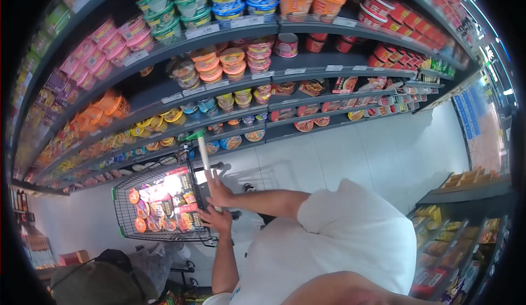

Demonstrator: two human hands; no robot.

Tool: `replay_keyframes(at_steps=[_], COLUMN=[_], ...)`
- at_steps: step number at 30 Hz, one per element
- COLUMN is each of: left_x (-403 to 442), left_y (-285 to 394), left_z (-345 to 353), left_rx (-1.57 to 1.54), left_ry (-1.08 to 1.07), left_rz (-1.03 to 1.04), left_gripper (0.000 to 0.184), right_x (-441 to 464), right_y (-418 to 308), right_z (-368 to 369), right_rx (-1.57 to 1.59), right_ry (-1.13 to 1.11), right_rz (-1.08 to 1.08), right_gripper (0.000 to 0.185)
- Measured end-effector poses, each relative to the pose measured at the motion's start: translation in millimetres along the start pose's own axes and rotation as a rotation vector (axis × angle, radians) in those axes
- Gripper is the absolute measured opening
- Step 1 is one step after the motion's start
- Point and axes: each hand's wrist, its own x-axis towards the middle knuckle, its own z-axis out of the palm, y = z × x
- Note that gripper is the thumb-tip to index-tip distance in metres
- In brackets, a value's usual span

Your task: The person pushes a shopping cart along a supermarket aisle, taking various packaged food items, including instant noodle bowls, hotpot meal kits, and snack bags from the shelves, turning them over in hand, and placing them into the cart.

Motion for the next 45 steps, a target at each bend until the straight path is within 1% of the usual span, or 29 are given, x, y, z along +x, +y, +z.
replay_keyframes(at_steps=[1,2,3,4,7,11,12,14,18,19,21,22,25,28,29,30,32,33,35,36,37,38,39,40,41,42,43,44,45], left_x=[-11,-23,-36,-47,-88,-130,-139,-160,-198,-203,-221,-231,-259,-282,-290,-299,-314,-324,-351,-353,-348,-354,-369,-381,-389,-393,-398,-411,-434], left_y=[9,20,34,50,94,150,172,205,259,280,312,320,381,413,427,442,472,493,533,536,527,524,544,572,588,604,617,625,648], left_z=[9,15,20,27,47,84,90,98,133,146,166,170,200,248,257,270,295,295,299,332,385,417,411,398,398,401,407,410,404], left_rx=[-0.015,-0.035,-0.070,-0.077,-0.139,-0.133,-0.119,-0.074,-0.050,-0.039,-0.044,-0.020,-0.087,0.001,0.077,0.092,0.145,0.151,0.123,0.129,0.329,0.536,0.302,0.066,0.089,0.018,-0.059,-0.135,-0.061], left_ry=[0.009,0.019,-0.005,-0.002,0.009,0.048,0.046,-0.056,-0.032,-0.021,0.002,0.010,0.017,0.048,-0.007,-0.008,-0.058,-0.058,-0.107,-0.104,0.216,0.530,0.325,0.127,0.124,-0.018,-0.159,-0.306,-0.257], left_rz=[-0.006,-0.014,-0.005,0.004,-0.004,-0.010,-0.020,-0.075,-0.104,-0.120,-0.135,-0.129,-0.147,-0.156,-0.160,-0.162,-0.189,-0.193,-0.154,-0.167,-0.068,0.033,-0.004,-0.057,-0.104,-0.049,0.001,0.046,0.005], left_gripper=[0.065,0.067,0.075,0.075,0.087,0.088,0.088,0.088,0.088,0.088,0.092,0.092,0.097,0.099,0.091,0.091,0.086,0.086,0.097,0.097,0.099,0.101,0.104,0.108,0.108,0.110,0.111,0.113,0.114], right_x=[-14,-25,-31,-35,-65,-99,-102,-114,-134,-131,-140,-148,-167,-179,-192,-196,-212,-216,-225,-230,-236,-243,-252,-254,-250,-265,-271,-268,-267], right_y=[7,17,29,41,75,116,128,146,194,212,232,238,275,316,324,337,362,376,406,418,430,439,448,463,491,483,493,516,541], right_z=[-2,-6,-17,-29,-68,-127,-149,-180,-234,-253,-288,-298,-346,-388,-407,-422,-450,-461,-484,-498,-514,-530,-546,-558,-561,-592,-606,-616,-619], right_rx=[0.010,0.071,0.121,0.117,0.031,-0.023,-0.028,-0.060,-0.087,-0.067,-0.085,-0.060,-0.073,-0.064,-0.061,-0.073,-0.112,-0.107,-0.166,-0.183,-0.198,-0.196,-0.191,-0.203,-0.182,-0.171,-0.181,-0.117,-0.071], right_ry=[0.014,-0.019,-0.053,-0.043,-0.025,-0.021,-0.054,-0.089,-0.132,-0.192,-0.235,-0.234,-0.189,-0.173,-0.144,-0.137,-0.109,-0.114,-0.050,-0.037,-0.026,-0.022,-0.030,-0.057,-0.046,-0.066,0.013,-0.084,-0.031], right_rz=[-0.003,0.071,0.141,0.137,0.169,0.144,0.161,0.169,0.134,0.157,0.203,0.198,0.213,0.248,0.236,0.250,0.216,0.216,0.229,0.228,0.227,0.242,0.258,0.266,0.271,0.255,0.260,0.326,0.340], right_gripper=[0.094,0.096,0.100,0.100,0.103,0.104,0.105,0.108,0.108,0.107,0.106,0.106,0.102,0.099,0.101,0.104,0.103,0.103,0.095,0.093,0.091,0.089,0.088,0.104,0.094,0.107,0.095,0.096,0.100])
